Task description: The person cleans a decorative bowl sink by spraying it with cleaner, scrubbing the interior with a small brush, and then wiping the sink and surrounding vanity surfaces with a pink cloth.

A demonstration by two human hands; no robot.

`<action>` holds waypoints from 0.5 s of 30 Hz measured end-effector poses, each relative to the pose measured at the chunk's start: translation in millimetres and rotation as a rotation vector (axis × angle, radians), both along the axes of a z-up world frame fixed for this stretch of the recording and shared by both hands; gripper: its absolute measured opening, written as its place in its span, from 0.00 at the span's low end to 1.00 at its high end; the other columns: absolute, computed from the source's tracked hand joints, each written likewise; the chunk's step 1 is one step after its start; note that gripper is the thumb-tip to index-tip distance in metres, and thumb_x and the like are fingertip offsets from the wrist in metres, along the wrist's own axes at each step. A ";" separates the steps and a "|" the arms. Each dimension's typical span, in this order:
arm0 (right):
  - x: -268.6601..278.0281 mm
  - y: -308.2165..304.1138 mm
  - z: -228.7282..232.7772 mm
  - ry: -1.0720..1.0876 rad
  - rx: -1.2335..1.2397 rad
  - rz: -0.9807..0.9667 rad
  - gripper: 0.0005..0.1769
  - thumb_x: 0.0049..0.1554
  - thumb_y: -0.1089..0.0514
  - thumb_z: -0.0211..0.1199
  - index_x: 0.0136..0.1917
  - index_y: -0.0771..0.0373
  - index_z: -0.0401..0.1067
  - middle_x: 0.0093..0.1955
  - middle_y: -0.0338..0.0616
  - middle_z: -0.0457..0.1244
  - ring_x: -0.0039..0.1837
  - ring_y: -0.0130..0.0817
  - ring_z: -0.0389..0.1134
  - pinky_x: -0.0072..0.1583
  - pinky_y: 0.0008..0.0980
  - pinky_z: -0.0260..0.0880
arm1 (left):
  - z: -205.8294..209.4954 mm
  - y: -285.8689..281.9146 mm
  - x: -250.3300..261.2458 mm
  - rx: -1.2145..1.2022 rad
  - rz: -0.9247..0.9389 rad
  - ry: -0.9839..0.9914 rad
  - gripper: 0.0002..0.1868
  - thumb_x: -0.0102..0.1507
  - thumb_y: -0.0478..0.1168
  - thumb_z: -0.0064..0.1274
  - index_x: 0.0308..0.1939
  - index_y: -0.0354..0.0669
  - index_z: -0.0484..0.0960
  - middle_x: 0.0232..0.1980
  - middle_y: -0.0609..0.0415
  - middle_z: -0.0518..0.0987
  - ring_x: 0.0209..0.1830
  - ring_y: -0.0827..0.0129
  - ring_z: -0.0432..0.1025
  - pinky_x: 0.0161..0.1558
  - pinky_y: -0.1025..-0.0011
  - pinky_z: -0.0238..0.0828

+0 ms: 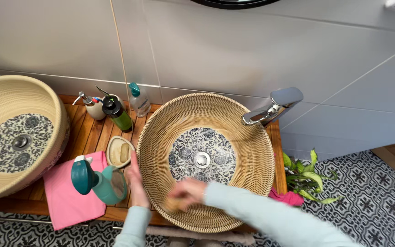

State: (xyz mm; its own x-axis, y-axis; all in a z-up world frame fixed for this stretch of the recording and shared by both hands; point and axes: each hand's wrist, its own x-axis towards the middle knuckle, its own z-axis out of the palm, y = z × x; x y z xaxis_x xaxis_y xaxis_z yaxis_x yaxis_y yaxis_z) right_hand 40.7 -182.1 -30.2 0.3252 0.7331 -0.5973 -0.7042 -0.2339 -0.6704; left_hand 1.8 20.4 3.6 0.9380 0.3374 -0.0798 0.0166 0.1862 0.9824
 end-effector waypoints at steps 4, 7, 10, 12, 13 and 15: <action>4.6 -110.3 11.5 -0.690 -0.007 0.711 0.28 0.49 0.54 0.70 0.63 0.64 0.77 0.56 0.53 0.72 0.51 0.46 0.72 0.53 0.42 0.73 | 7.8 -26.4 -3.9 0.896 -0.026 -0.027 0.40 0.72 0.61 0.24 0.79 0.37 0.56 0.82 0.44 0.58 0.82 0.57 0.52 0.80 0.59 0.38; 26.5 -181.7 2.9 -1.005 0.079 0.907 0.34 0.46 0.55 0.77 0.66 0.60 0.74 0.57 0.54 0.70 0.57 0.51 0.71 0.57 0.46 0.71 | 7.2 -39.7 1.0 1.206 -0.114 0.035 0.40 0.70 0.60 0.33 0.76 0.34 0.58 0.79 0.41 0.59 0.78 0.56 0.55 0.76 0.59 0.42; 53.5 -225.4 -21.2 -1.189 -0.459 1.138 0.23 0.50 0.45 0.74 0.52 0.60 0.78 0.45 0.54 0.71 0.49 0.52 0.71 0.53 0.49 0.70 | 7.2 -39.3 -1.6 1.281 -0.112 0.052 0.40 0.69 0.60 0.34 0.76 0.34 0.59 0.79 0.41 0.60 0.78 0.57 0.55 0.76 0.59 0.43; 87.3 -254.5 -30.8 -1.438 -0.966 1.139 0.27 0.58 0.34 0.63 0.42 0.61 0.81 0.47 0.54 0.67 0.52 0.50 0.69 0.55 0.48 0.70 | 5.7 -39.2 -1.4 1.271 -0.115 0.056 0.40 0.70 0.60 0.34 0.76 0.33 0.59 0.79 0.41 0.60 0.78 0.56 0.56 0.76 0.59 0.44; 97.2 -258.8 -39.5 -1.649 -1.121 1.025 0.19 0.57 0.42 0.63 0.43 0.59 0.81 0.49 0.50 0.67 0.56 0.48 0.68 0.55 0.46 0.71 | 4.7 -38.7 -0.5 1.266 -0.111 0.056 0.40 0.70 0.60 0.34 0.76 0.33 0.59 0.79 0.41 0.60 0.78 0.56 0.56 0.76 0.59 0.44; 100.1 -258.3 -55.8 -1.814 -1.389 0.937 0.12 0.56 0.51 0.64 0.47 0.59 0.81 0.53 0.48 0.66 0.60 0.47 0.66 0.58 0.45 0.70 | 2.3 -37.9 -1.1 1.257 -0.097 0.063 0.40 0.70 0.60 0.34 0.76 0.33 0.59 0.79 0.40 0.60 0.77 0.56 0.57 0.76 0.60 0.44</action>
State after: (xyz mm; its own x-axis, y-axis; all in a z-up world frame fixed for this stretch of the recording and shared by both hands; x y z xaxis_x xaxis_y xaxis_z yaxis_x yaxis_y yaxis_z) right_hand 140.8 -440.5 -86.0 0.7964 0.5351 -0.2816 0.5982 -0.6290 0.4966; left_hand 0.7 -17.5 5.9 0.9693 0.1429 0.2001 0.0311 -0.8785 0.4768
